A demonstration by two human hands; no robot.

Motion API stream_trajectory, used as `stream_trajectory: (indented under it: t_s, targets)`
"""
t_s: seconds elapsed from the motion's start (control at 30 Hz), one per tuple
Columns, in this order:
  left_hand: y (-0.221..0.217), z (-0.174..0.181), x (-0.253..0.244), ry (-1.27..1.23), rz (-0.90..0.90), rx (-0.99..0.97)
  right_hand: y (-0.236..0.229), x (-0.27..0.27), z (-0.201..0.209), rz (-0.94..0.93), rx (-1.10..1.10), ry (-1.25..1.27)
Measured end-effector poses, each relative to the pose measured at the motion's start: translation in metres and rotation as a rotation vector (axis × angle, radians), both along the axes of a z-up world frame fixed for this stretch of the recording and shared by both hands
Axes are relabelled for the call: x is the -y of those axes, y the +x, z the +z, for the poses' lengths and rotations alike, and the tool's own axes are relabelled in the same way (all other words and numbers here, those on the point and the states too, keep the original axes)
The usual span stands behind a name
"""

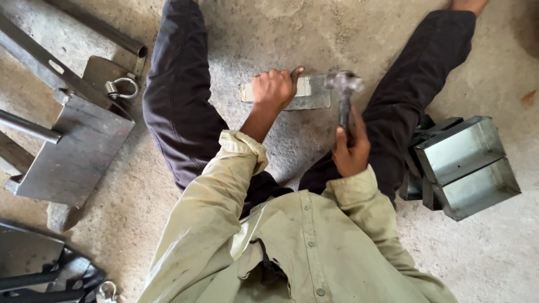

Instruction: The person sits on the floor and uses a hammer to strike a small rectangular metal block placed on a larger metal anvil. They repeatedly hit the block, occasionally adjusting its position, and then move the finished piece to a nearby stack of similar metal blocks.

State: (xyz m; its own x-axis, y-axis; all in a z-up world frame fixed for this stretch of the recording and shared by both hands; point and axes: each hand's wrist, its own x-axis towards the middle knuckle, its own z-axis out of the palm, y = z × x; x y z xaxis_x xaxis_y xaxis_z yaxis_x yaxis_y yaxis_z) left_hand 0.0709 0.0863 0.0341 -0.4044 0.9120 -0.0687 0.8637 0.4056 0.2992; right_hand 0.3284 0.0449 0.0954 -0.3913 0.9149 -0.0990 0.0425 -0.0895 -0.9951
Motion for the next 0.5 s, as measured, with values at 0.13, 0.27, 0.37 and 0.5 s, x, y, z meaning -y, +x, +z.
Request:
stream_trajectory:
  t_s: [0.13,0.27,0.37,0.5]
  targets:
    - [-0.003,-0.001,0.004,-0.037,0.073,0.033,-0.003,0.008,0.029,-0.024,0.187,0.368]
    - [-0.001,0.007,-0.001,-0.067,0.056,0.056,-0.019,-0.015,0.047,0.157,0.358,0.577]
    - [0.002,0.010,-0.001,-0.010,0.068,0.053,-0.021,-0.021,0.060,0.110,0.354,0.333]
    - [0.003,0.007,0.001,-0.071,0.081,0.085,-0.015,-0.011,0.069,-0.085,0.295,0.215]
